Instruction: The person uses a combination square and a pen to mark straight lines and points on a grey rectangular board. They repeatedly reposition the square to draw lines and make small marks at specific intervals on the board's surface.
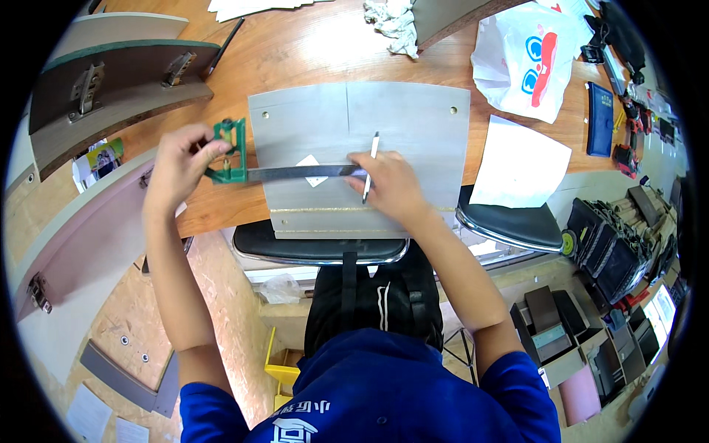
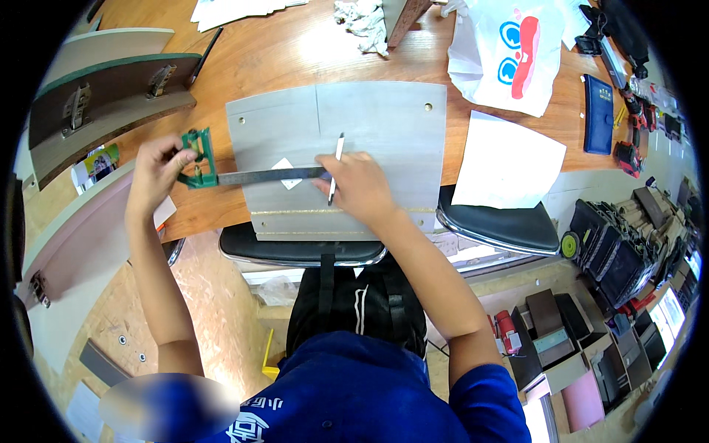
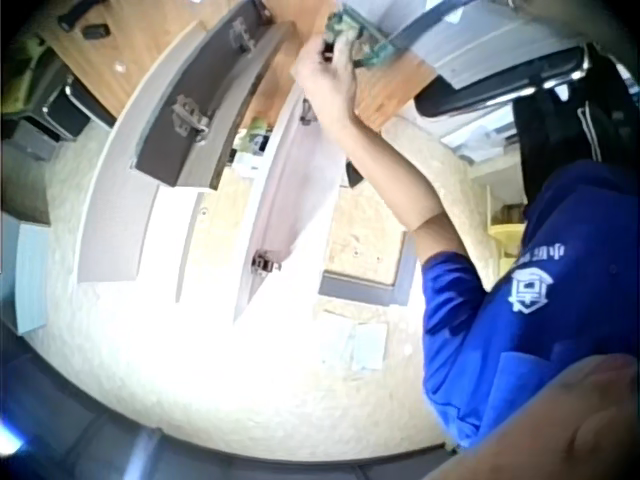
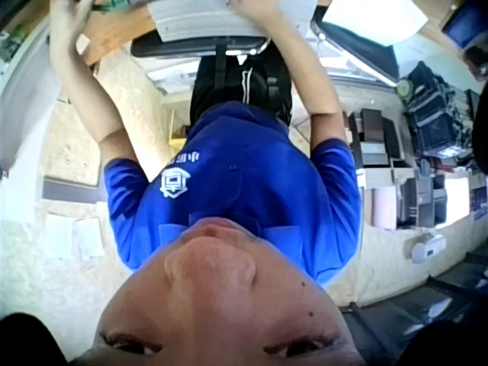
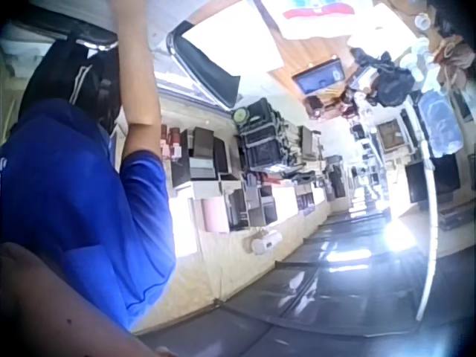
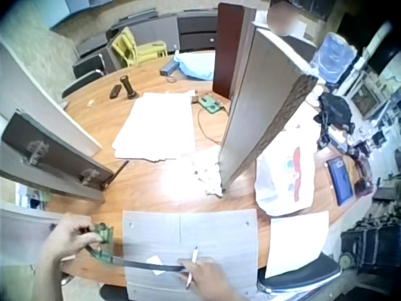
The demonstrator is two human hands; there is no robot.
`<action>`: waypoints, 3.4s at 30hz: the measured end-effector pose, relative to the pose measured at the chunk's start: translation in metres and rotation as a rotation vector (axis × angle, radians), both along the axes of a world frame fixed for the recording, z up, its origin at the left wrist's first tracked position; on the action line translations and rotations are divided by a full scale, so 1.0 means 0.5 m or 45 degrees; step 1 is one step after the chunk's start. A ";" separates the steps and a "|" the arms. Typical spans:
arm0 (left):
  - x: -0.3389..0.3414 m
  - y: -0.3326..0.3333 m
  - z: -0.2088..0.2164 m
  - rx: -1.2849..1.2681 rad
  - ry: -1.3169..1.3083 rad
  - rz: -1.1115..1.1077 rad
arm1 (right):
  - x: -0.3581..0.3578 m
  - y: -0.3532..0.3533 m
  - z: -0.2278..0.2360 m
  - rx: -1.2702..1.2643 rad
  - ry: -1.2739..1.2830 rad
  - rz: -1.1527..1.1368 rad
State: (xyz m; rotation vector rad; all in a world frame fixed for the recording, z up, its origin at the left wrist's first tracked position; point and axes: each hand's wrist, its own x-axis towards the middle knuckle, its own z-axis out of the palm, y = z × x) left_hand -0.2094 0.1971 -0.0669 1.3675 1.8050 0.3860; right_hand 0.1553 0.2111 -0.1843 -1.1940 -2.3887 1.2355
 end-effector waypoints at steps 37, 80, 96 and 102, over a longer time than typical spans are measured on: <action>0.228 0.223 -0.310 -0.131 -0.369 0.329 | 0.007 0.036 -0.107 0.428 0.199 -0.137; 0.172 0.285 -0.328 -0.065 -0.233 -0.269 | -0.068 0.052 -0.126 0.463 0.104 -0.313; 0.168 0.273 -0.347 -0.046 -0.277 -0.265 | -0.073 0.055 -0.117 0.396 0.119 -0.356; 0.171 0.279 -0.346 -0.065 -0.270 -0.255 | -0.074 0.056 -0.113 0.378 0.115 -0.363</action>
